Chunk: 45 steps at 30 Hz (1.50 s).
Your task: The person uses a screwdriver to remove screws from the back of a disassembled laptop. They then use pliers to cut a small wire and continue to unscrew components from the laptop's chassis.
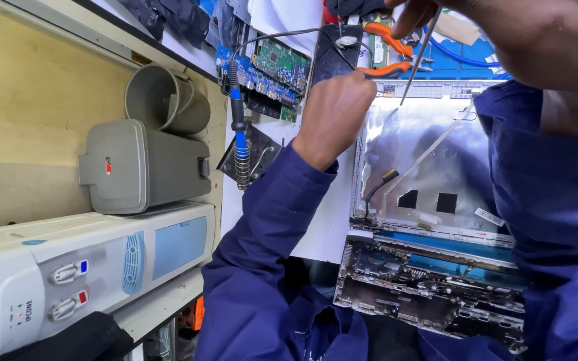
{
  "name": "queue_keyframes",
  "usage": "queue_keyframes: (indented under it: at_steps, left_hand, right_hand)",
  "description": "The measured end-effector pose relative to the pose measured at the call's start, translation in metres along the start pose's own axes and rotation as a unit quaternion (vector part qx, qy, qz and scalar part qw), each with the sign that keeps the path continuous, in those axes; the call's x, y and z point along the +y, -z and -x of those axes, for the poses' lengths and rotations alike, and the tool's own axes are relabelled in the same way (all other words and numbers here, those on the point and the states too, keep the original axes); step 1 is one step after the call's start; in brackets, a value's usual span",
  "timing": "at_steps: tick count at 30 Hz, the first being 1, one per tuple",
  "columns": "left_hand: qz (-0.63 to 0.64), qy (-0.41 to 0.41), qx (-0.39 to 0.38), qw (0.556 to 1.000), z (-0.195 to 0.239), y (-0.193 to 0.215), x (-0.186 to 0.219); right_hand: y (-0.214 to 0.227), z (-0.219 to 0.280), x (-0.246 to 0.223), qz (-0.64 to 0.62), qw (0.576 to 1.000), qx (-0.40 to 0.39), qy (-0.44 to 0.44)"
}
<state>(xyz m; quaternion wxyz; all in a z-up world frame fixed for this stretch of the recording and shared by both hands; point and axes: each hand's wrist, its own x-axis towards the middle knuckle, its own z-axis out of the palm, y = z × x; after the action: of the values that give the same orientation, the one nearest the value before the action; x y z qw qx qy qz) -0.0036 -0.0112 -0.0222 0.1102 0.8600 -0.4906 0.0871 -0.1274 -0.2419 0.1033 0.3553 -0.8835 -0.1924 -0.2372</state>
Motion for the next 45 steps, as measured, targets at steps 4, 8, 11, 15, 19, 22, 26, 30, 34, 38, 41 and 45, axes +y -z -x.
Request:
queue_keyframes:
  at_steps: [4,8,11,15,19,22,26,30,34,38,41,45]
  left_hand:
    - [-0.065,0.010,0.011,0.998,-0.001,-0.018,0.002]
    - [0.057,0.028,0.040,0.997,-0.006,0.002,0.006]
    - [0.146,0.038,0.059,0.987,-0.005,0.005,0.008]
    - [-0.047,0.046,-0.075,0.995,-0.005,-0.011,0.007]
    - [-0.114,-0.003,0.010,0.993,-0.003,-0.021,0.003]
    - [-0.097,-0.003,0.008,0.995,-0.003,-0.018,0.002]
    - [-0.046,-0.005,0.006,0.999,-0.005,-0.005,0.004]
    - [0.052,0.000,-0.012,0.999,-0.006,0.015,0.007]
    - [0.111,-0.012,-0.005,0.994,-0.002,0.054,0.025]
    - [0.148,-0.028,0.018,0.988,0.015,0.103,0.044]
    - [0.148,-0.041,0.030,0.988,0.032,0.123,0.052]
    - [0.134,-0.038,0.037,0.990,0.058,0.131,0.051]
  right_hand:
    - [-0.027,-0.043,-0.033,-0.087,0.996,-0.001,-0.026]
    - [-0.047,-0.070,-0.051,-0.057,0.997,-0.040,0.029]
    - [-0.063,-0.055,-0.069,0.018,0.986,-0.139,0.090]
    - [-0.059,-0.003,-0.110,0.113,0.949,-0.265,0.130]
    - [-0.039,0.059,-0.139,0.221,0.921,-0.249,0.203]
    - [-0.019,0.092,-0.160,0.233,0.926,-0.234,0.181]
    - [0.011,0.125,-0.176,0.262,0.943,-0.165,0.120]
    - [0.039,0.164,-0.173,0.307,0.943,-0.120,0.042]
    - [0.065,0.220,-0.169,0.359,0.920,-0.143,-0.062]
    - [0.066,0.269,-0.155,0.272,0.933,-0.134,-0.194]
    - [0.045,0.304,-0.141,0.304,0.928,-0.067,-0.206]
    - [0.034,0.322,-0.129,0.289,0.931,-0.020,-0.223]
